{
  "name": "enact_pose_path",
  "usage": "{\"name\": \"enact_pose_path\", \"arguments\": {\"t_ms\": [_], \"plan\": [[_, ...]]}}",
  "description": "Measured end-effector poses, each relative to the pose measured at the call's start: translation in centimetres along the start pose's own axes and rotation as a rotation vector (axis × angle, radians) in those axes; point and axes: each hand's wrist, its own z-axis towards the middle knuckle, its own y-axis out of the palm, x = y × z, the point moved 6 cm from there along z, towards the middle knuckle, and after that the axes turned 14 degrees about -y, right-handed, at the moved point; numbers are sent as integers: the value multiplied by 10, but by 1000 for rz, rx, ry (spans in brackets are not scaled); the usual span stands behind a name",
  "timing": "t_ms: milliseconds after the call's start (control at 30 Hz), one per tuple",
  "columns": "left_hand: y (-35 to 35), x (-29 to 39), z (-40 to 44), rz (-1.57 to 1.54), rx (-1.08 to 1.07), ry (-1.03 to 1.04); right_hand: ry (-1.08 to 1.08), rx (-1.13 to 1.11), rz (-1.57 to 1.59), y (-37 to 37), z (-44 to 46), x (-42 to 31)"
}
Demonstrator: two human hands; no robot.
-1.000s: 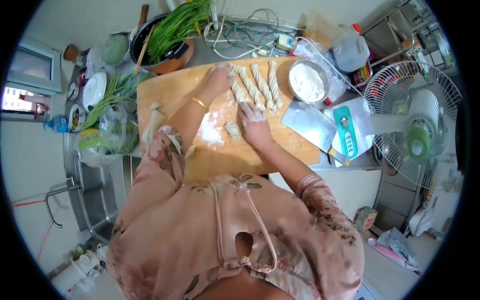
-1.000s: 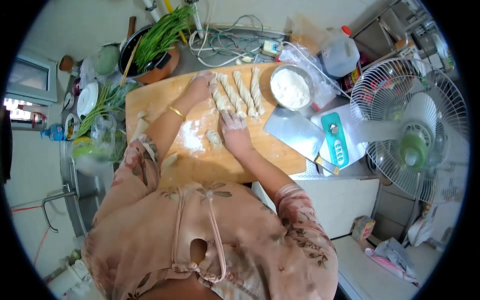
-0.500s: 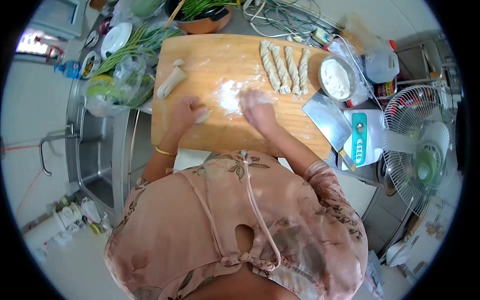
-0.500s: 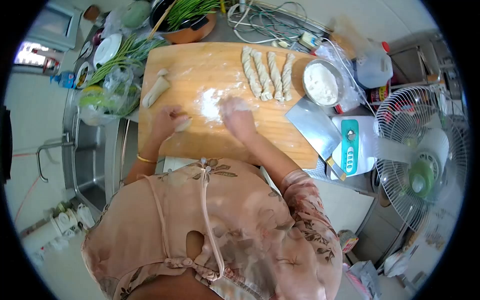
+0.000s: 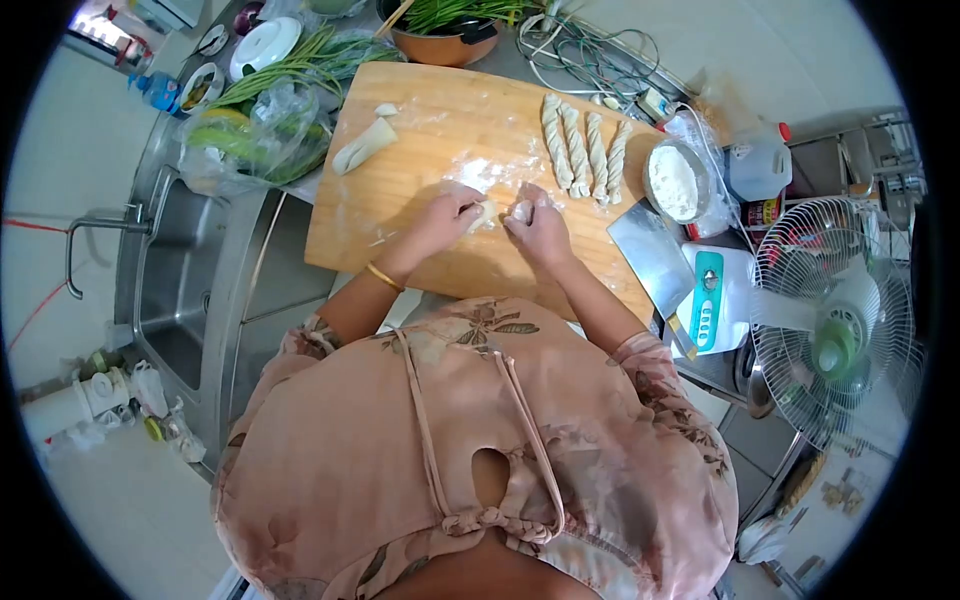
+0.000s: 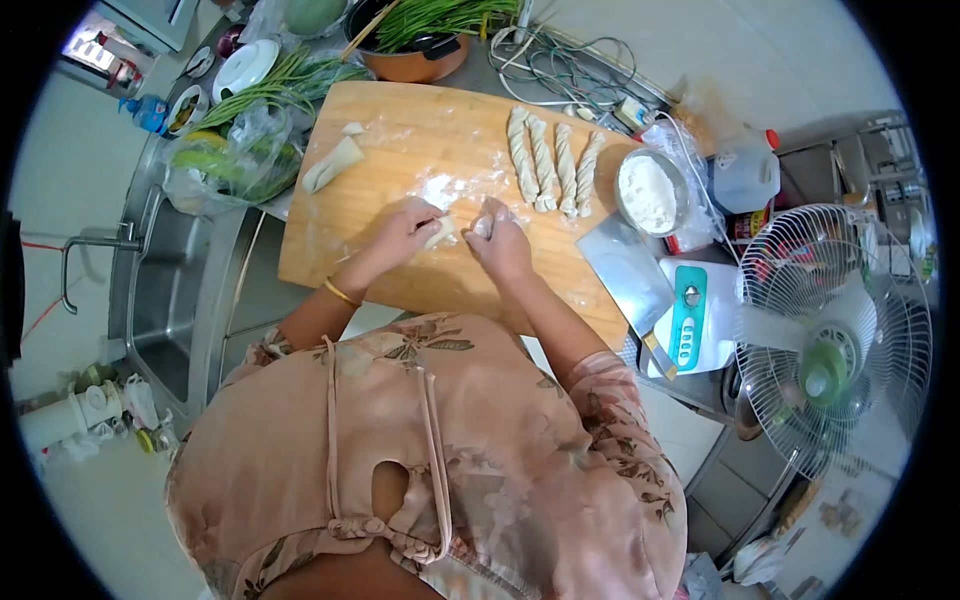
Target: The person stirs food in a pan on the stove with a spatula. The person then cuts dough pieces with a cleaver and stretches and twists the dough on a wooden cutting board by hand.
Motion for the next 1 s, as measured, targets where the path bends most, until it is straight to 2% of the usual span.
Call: {"name": "enact_pose_path", "arguments": {"t_ms": [33, 133, 233, 333, 367, 433, 467, 533, 567, 633, 733, 767, 833, 867, 933, 967, 1000], "plan": [[3, 11, 1, 151, -5, 41, 8, -69, -16, -2, -1, 4], [0, 18, -1, 438, 246, 105, -164, -113, -162, -4, -5, 5], [-12, 28, -17, 378, 352, 136, -57, 0, -68, -14, -13, 10], [-4, 33, -30, 518, 228, 235, 142, 19, 102, -15, -13, 26], [-4, 31, -29, 494, 210, 219, 131, 4, 55, -15, -10, 27], [0, 24, -23, 446, 174, 190, 142, -34, 267, 7, -8, 41], [2, 17, -16, 394, 125, 102, 147, -56, 373, 17, -8, 48], [5, 6, -3, 290, 35, -74, 12, -221, 246, 11, 0, 20], [-1, 8, 0, 370, 140, -95, -57, -304, 182, 11, 2, 8], [-14, 20, 1, 528, 348, -133, -93, -299, 158, 18, 4, 12], [-17, 20, 5, 561, 306, -31, -105, -280, -13, 13, 6, 5], [-13, 27, 1, 609, 334, 99, -100, -272, -90, 12, 7, 1], [-4, 36, -16, 702, 387, 358, -105, -75, -191, 5, 13, -4], [-2, 32, -16, 679, 374, 323, -109, 23, -240, 1, 16, -7], [0, 27, -15, 632, 347, 253, 19, -7, -219, 0, 34, -5], [0, 22, -13, 538, 259, 166, 84, -22, -208, -1, 41, -1], [-1, 20, -12, 443, 170, 80, -44, -84, -269, 3, 48, -7]]}}
